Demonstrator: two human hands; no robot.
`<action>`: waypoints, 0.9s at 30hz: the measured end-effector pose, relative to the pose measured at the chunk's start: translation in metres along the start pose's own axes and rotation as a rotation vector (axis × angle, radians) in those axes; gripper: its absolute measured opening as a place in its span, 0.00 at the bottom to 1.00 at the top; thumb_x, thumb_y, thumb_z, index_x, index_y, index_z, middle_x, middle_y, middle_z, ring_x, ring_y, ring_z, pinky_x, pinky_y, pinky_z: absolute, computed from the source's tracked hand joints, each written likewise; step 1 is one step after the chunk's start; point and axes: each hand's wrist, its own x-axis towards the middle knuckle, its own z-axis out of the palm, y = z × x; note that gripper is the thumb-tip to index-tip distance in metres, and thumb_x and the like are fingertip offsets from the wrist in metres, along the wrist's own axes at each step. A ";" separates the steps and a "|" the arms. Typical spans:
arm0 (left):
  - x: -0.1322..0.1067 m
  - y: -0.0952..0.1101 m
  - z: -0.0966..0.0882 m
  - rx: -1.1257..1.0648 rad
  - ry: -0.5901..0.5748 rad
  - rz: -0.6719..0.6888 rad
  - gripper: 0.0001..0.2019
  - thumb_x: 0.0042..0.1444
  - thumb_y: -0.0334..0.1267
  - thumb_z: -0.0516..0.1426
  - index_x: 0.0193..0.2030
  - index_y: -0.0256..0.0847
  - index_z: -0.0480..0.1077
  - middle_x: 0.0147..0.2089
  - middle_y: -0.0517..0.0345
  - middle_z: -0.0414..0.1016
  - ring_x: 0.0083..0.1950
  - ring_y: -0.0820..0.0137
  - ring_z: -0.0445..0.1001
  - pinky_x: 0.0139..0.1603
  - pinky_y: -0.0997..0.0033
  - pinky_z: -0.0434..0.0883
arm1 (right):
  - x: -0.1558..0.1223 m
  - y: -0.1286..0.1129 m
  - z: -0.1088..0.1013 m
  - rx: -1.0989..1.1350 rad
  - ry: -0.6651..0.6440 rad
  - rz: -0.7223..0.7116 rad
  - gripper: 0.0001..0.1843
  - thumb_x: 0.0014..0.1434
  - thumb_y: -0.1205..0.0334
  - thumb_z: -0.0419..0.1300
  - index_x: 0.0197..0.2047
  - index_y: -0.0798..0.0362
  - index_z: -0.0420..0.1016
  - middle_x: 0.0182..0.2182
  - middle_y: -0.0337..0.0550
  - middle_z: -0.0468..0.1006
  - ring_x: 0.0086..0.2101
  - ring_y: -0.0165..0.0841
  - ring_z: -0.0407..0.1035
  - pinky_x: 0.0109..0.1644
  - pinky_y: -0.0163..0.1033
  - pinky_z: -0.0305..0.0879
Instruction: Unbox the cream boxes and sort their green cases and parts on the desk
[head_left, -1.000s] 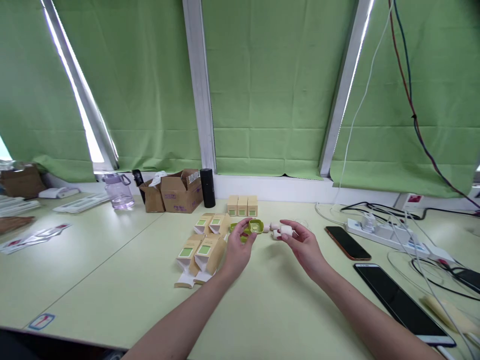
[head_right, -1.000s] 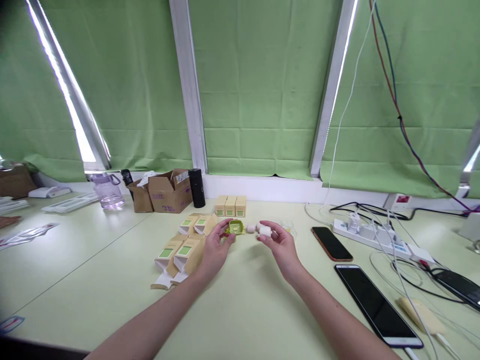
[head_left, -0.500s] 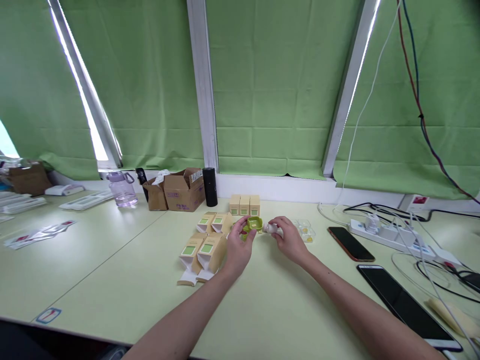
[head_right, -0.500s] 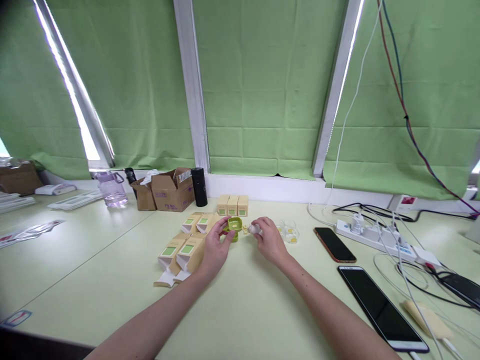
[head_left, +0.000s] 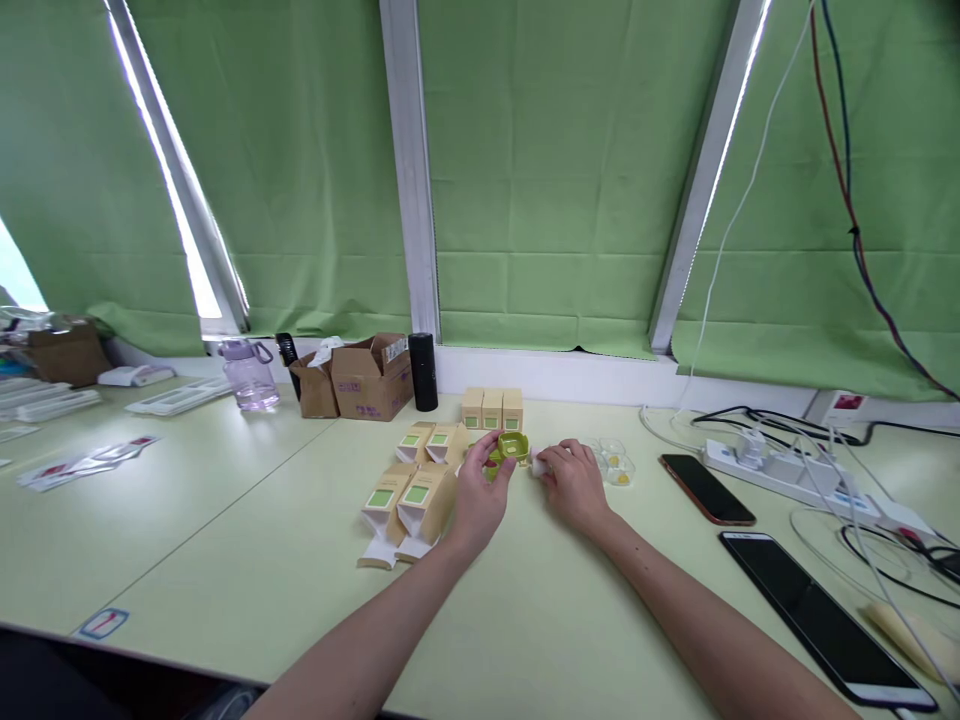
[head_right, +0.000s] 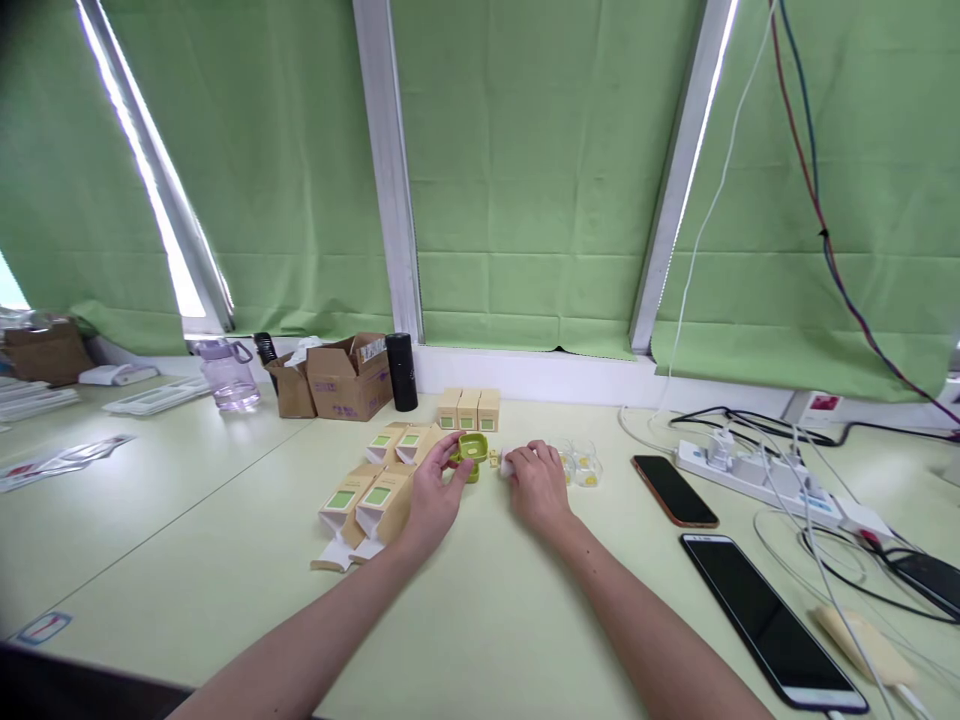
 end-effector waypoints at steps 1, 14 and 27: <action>0.000 0.000 0.000 -0.005 0.003 0.000 0.22 0.60 0.43 0.64 0.60 0.42 0.71 0.60 0.44 0.77 0.62 0.57 0.75 0.56 0.60 0.70 | -0.001 0.001 0.001 -0.009 -0.004 -0.004 0.16 0.58 0.74 0.62 0.47 0.49 0.78 0.47 0.44 0.83 0.52 0.46 0.65 0.54 0.48 0.57; -0.002 0.004 0.003 -0.083 -0.063 -0.023 0.21 0.60 0.43 0.64 0.58 0.42 0.69 0.61 0.44 0.77 0.63 0.58 0.74 0.56 0.61 0.69 | -0.001 -0.003 -0.021 0.147 0.152 0.024 0.20 0.56 0.76 0.58 0.50 0.49 0.74 0.47 0.47 0.80 0.50 0.46 0.65 0.53 0.51 0.62; -0.010 0.003 0.012 -0.250 -0.229 -0.156 0.27 0.55 0.56 0.67 0.51 0.39 0.67 0.52 0.40 0.81 0.54 0.56 0.81 0.51 0.58 0.76 | -0.031 -0.040 -0.027 0.416 0.387 -0.111 0.30 0.64 0.62 0.62 0.66 0.45 0.57 0.62 0.54 0.68 0.62 0.51 0.60 0.63 0.64 0.64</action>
